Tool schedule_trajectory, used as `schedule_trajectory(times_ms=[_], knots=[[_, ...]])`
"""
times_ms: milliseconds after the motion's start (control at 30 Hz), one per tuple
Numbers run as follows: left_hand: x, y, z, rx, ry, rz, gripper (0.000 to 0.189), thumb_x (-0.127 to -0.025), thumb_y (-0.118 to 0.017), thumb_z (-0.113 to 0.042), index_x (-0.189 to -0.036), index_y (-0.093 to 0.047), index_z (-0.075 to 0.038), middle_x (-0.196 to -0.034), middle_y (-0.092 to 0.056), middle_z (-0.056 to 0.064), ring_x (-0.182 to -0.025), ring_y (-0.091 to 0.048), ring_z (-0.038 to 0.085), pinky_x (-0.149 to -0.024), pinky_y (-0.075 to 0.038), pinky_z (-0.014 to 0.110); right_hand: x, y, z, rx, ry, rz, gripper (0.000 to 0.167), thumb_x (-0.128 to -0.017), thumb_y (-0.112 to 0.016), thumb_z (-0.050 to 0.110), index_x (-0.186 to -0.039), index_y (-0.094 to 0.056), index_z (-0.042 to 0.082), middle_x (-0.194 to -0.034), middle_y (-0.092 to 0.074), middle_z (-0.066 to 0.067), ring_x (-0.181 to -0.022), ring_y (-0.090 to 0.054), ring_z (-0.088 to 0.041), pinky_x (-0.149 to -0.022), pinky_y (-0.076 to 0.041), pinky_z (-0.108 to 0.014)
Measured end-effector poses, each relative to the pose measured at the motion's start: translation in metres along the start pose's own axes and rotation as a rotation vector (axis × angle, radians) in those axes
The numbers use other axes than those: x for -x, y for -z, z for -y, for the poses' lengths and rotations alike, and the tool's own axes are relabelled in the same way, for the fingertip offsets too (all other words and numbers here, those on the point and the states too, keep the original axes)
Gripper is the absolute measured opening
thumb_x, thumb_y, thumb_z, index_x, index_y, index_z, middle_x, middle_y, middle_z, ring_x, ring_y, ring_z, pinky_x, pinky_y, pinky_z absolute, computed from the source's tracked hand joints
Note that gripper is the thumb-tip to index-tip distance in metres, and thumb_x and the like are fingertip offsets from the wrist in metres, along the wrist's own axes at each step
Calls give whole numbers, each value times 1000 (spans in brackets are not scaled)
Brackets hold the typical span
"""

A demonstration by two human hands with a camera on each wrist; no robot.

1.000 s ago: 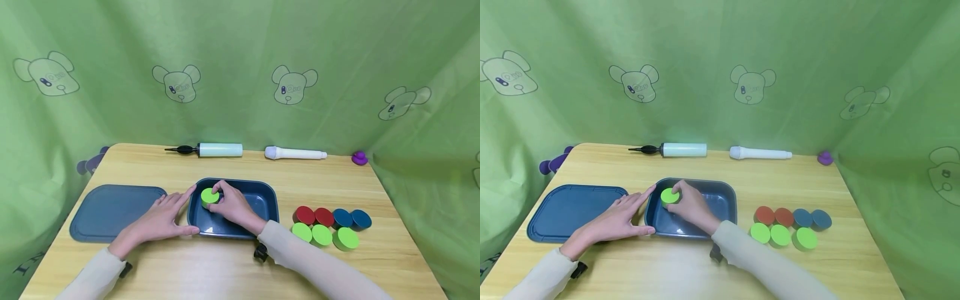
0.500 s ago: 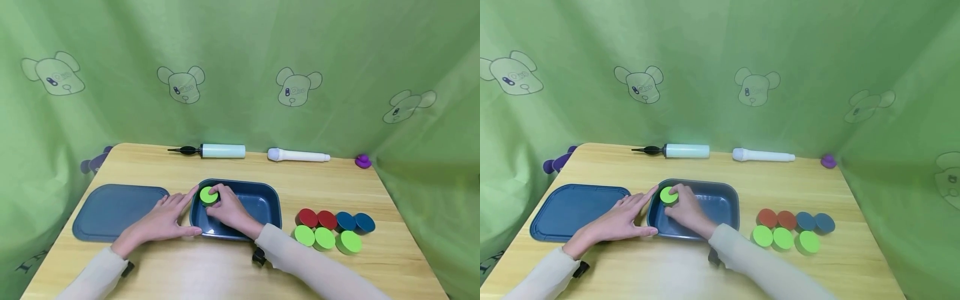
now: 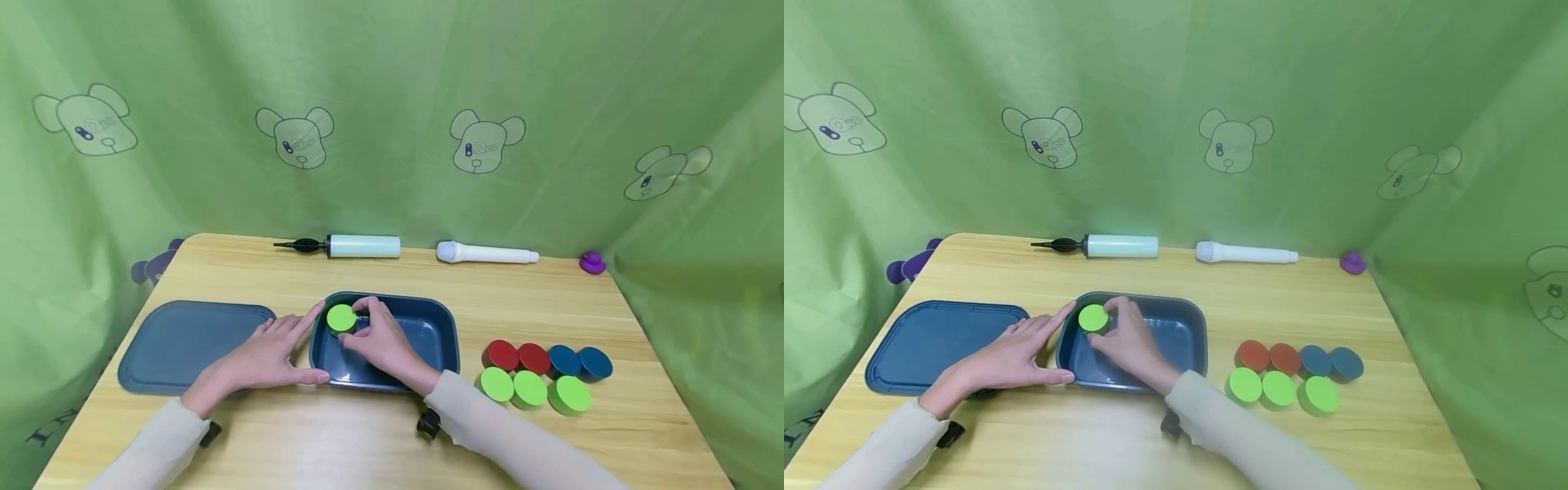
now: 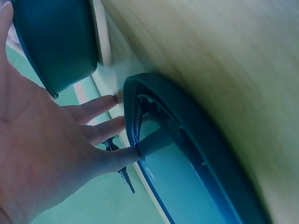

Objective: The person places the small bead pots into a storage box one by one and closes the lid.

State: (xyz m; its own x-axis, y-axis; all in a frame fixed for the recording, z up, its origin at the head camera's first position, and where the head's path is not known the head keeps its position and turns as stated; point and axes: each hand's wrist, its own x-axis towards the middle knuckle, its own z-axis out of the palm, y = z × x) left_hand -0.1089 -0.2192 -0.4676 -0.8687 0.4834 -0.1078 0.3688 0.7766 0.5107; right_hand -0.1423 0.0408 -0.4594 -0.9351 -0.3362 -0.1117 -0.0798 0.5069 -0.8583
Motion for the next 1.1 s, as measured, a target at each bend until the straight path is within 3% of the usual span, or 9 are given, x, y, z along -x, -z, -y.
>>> schedule_trajectory(times_ms=[267, 600, 900, 1100], knots=[[-2, 1, -1, -11, 4, 8, 123, -89, -70, -83, -178, -4, -30, -166, -42, 25, -154, -38, 47, -121, -19, 79, 10, 22, -4, -52, -16, -47, 56, -98, -85, 23, -144, -56, 11, -147, -53, -13, -103, -71, -18, -78, -60, -35], [0, 2, -3, -9, -2, -4, 127, -87, -71, -84, -178, -3, -28, -164, -43, 28, -152, -38, 52, -119, -19, 81, 27, 64, -13, -68, -23, -118, 48, -100, -82, 20, -140, -58, 11, -141, -62, -10, -107, -71, -21, -81, -60, -37], [2, 0, -3, -16, -15, -30, 125, -89, -71, -82, -178, -2, -28, -166, -42, 27, -153, -38, 51, -118, -20, 82, 45, 102, -12, -102, 1, -163, 45, -102, -79, 18, -140, -57, 7, -135, -64, -20, -107, -69, -26, -83, -57, -36], [1, -1, -2, -16, -17, -22, 123, -90, -68, -83, -178, -2, -31, -166, -41, 26, -153, -37, 51, -119, -19, 82, 64, 129, -14, -92, 11, -216, 44, -105, -76, 20, -141, -56, 5, -131, -67, -15, -111, -68, -26, -85, -51, -33]])
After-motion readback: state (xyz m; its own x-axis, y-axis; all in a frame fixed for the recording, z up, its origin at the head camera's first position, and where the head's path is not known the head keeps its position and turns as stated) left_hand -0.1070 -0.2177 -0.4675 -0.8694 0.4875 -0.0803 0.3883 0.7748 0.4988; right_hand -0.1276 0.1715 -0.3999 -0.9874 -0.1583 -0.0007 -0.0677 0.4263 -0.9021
